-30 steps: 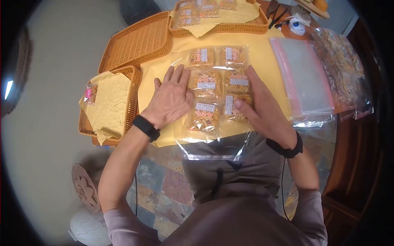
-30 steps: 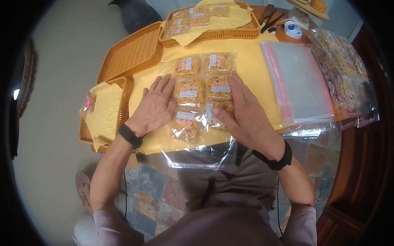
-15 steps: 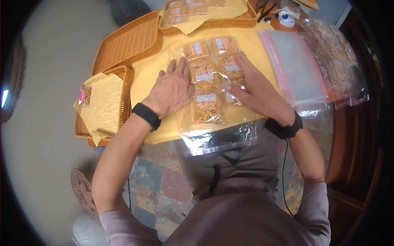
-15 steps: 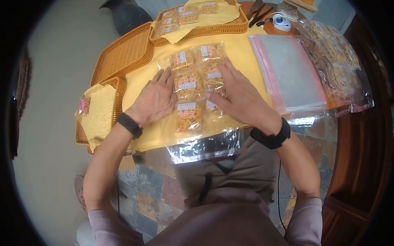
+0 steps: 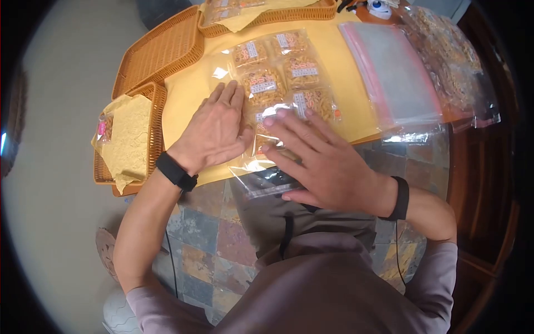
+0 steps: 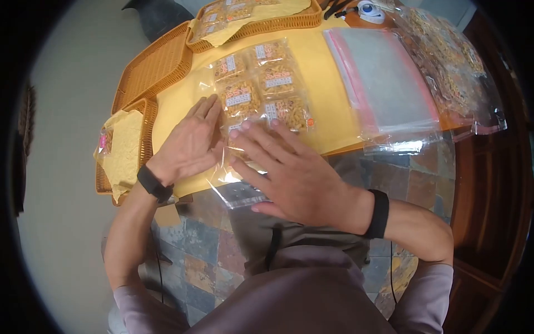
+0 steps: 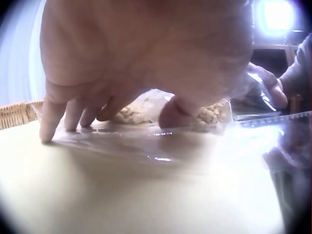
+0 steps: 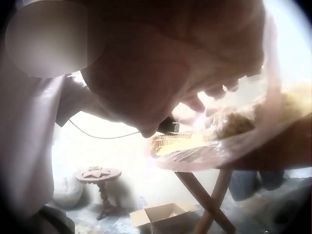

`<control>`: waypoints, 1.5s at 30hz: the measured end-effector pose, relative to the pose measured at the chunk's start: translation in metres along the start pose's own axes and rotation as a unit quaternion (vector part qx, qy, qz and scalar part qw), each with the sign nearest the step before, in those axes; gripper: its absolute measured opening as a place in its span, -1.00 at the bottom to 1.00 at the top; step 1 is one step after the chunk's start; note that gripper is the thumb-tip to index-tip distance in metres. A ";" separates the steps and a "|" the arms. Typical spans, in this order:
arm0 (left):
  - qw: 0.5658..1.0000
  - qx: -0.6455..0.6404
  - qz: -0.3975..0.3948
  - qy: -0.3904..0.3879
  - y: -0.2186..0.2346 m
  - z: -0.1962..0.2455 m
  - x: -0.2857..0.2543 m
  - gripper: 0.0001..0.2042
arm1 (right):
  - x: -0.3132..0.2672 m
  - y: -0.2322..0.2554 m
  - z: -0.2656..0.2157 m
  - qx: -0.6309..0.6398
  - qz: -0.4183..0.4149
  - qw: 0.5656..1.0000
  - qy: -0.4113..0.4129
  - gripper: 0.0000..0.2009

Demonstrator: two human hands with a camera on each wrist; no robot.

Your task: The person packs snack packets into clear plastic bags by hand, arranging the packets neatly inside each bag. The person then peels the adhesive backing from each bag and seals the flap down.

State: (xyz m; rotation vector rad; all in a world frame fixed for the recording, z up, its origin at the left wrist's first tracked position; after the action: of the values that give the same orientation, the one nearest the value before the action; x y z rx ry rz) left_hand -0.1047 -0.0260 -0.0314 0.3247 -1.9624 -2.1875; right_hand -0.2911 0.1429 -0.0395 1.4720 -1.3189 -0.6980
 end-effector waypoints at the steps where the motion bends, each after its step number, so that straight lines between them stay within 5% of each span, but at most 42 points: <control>1: 1.000 0.028 -0.011 0.006 -0.006 -0.001 -0.001 -0.28 | 0.001 -0.005 0.002 -0.036 -0.003 0.999 -0.001 -0.20; 6: 0.996 0.064 -0.039 0.047 -0.007 0.008 -0.004 -0.17 | -0.004 -0.005 0.016 -0.126 0.044 0.989 -0.065 -0.24; 9: 0.998 0.048 0.016 0.031 0.000 0.002 -0.002 -0.28 | -0.016 0.000 0.010 -0.092 0.010 0.995 -0.038 -0.20; 11: 0.992 -0.122 0.023 0.006 0.016 -0.005 0.003 -0.46 | -0.022 -0.003 0.013 -0.071 0.006 0.996 -0.050 -0.17; 17: 0.992 -0.055 0.112 0.016 -0.002 0.006 0.009 -0.61 | -0.022 -0.019 0.023 -0.066 0.005 0.994 -0.082 -0.13; 24: 0.997 -0.020 0.044 0.056 0.006 0.014 0.015 -0.52 | -0.030 -0.021 0.010 -0.056 0.055 0.995 -0.065 -0.30; 30: 0.992 0.026 0.120 -0.012 0.009 0.038 -0.004 -0.57 | -0.029 -0.030 0.015 -0.006 0.069 0.996 -0.048 -0.35; 34: 0.978 -0.094 0.184 -0.030 -0.004 0.073 -0.021 -0.61 | -0.034 -0.037 0.018 -0.007 0.076 0.996 -0.042 -0.36; 39: 0.973 0.015 0.219 -0.073 -0.023 0.087 -0.019 -0.53 | -0.038 -0.050 0.011 -0.012 0.075 0.997 0.026 -0.34; 45: 0.946 0.078 0.288 -0.125 -0.009 0.089 -0.028 -0.61 | -0.034 -0.044 0.005 -0.022 0.031 0.999 0.002 -0.30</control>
State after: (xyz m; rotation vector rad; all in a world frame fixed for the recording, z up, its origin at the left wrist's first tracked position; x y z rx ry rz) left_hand -0.1031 0.0679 -0.0300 -0.4769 -2.0205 -1.7609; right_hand -0.2873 0.1694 -0.0887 1.3908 -1.3326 -0.6795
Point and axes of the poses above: each hand's wrist, its own x-axis towards the middle knuckle, its own y-axis out of the back of the hand, z = x × y, the point moved 1 cm from there along x, towards the middle knuckle, and after that the axes turned 14 degrees about -y, right-handed, at the moved point
